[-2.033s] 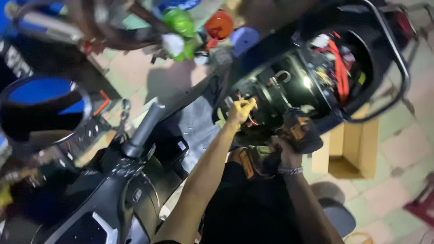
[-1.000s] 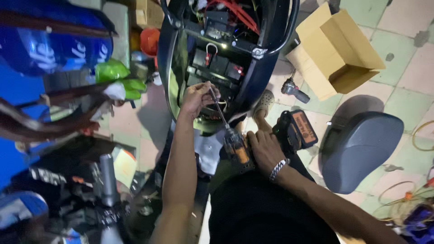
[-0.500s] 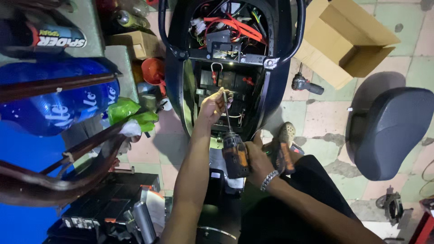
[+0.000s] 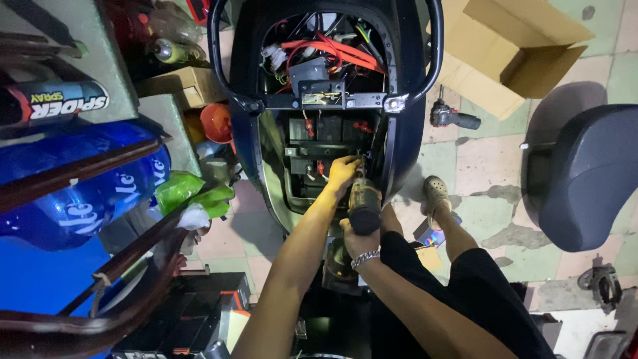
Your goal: The person works on the electrical system of a scooter, using a power drill to remove and install screws on the battery cover and seat. They connect wires to the battery terminals, test the scooter's digital dashboard by turning the key, and reassemble the seat and floor panels.
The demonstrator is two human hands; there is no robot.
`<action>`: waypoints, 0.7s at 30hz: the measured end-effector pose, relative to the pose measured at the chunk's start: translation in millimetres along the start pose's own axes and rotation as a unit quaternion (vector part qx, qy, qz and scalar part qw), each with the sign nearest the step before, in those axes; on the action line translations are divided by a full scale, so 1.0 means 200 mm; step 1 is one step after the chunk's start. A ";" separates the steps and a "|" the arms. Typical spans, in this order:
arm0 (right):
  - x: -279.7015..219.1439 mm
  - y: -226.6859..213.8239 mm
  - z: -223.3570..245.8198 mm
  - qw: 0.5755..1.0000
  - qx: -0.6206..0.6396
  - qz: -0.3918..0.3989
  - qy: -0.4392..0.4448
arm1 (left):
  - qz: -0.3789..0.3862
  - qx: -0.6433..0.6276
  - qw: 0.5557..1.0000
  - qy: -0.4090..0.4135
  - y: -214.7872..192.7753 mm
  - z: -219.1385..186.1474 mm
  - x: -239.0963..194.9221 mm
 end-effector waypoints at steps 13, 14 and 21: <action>0.03 0.06 0.10 0.991 -0.008 -0.013 0.133 | -0.062 0.157 0.983 0.074 -0.02 0.02 0.03; 0.04 0.05 0.12 0.991 -0.005 -0.019 0.135 | -0.058 0.160 0.981 0.091 -0.01 0.01 0.03; 0.09 0.07 0.27 0.982 -0.005 -0.043 0.186 | -0.077 0.236 0.964 0.097 -0.01 -0.33 -0.26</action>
Point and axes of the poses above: each hand's wrist, its own x-axis towards the middle knuckle, its own y-axis out of the palm, z = x × y, the point moved 5 cm from there along x, towards the middle knuckle, and after that the axes turned 2 degrees about x, right-handed, at the moved point
